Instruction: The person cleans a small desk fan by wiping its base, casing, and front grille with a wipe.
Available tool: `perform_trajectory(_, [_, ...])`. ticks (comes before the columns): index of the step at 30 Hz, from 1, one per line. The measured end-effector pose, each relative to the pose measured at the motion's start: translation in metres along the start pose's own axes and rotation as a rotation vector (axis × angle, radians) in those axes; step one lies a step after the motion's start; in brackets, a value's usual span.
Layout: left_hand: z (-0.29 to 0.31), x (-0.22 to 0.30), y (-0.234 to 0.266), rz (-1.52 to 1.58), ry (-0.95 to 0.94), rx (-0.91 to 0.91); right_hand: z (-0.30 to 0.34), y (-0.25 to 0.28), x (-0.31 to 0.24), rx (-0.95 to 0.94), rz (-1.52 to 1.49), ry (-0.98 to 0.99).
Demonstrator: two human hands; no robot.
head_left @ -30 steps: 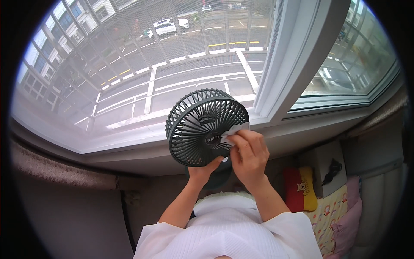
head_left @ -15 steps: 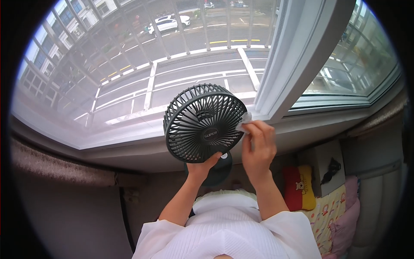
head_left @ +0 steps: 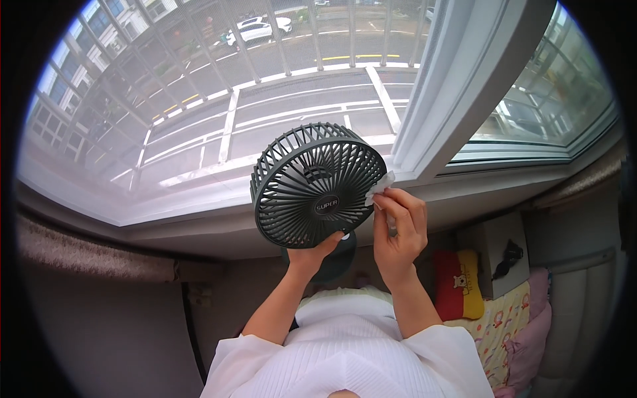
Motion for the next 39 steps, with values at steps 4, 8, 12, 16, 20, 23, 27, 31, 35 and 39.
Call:
perform_trajectory(4, [0.001,0.001,-0.004,-0.089,0.047,-0.026,0.004,-0.010,-0.016,-0.015,0.000,0.051])
perform_trajectory(8, [-0.001,0.007,-0.006,-0.115,0.097,-0.012,0.001,-0.015,-0.020,-0.011,-0.112,0.077])
perform_trajectory(12, [-0.002,0.000,-0.003,-0.115,0.125,0.042,-0.005,-0.009,0.001,-0.020,0.033,0.095])
perform_trajectory(16, [-0.003,-0.001,-0.005,-0.051,0.083,0.016,-0.006,-0.007,0.002,-0.017,0.114,0.077])
perform_trajectory(20, [-0.005,0.002,-0.009,-0.108,0.099,-0.026,0.000,-0.016,-0.019,-0.079,0.034,0.085])
perform_trajectory(23, [-0.006,0.006,-0.010,0.040,0.043,-0.028,0.000,-0.019,-0.019,-0.091,-0.037,0.093])
perform_trajectory(27, [-0.004,0.008,-0.011,-0.093,0.231,0.081,-0.010,-0.012,0.007,-0.026,0.091,-0.024])
perform_trajectory(31, [-0.006,0.009,-0.012,0.049,0.107,0.031,-0.006,-0.018,-0.012,-0.035,0.024,0.061])
perform_trajectory(35, [-0.008,0.010,-0.008,-0.134,-0.208,0.042,0.003,-0.026,-0.027,-0.075,-0.102,0.084])
perform_trajectory(39, [-0.007,0.010,-0.008,0.055,-0.008,0.075,-0.005,-0.020,-0.016,-0.061,-0.021,0.075])
Point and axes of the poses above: each hand's wrist, its own z-axis away from the middle knuckle, its own y-axis out of the back of the hand, x = y × z, the point moved 5 cm from there along -z, towards the middle knuckle, and after that the axes turned 15 degrees about x, right-handed, at the moved point
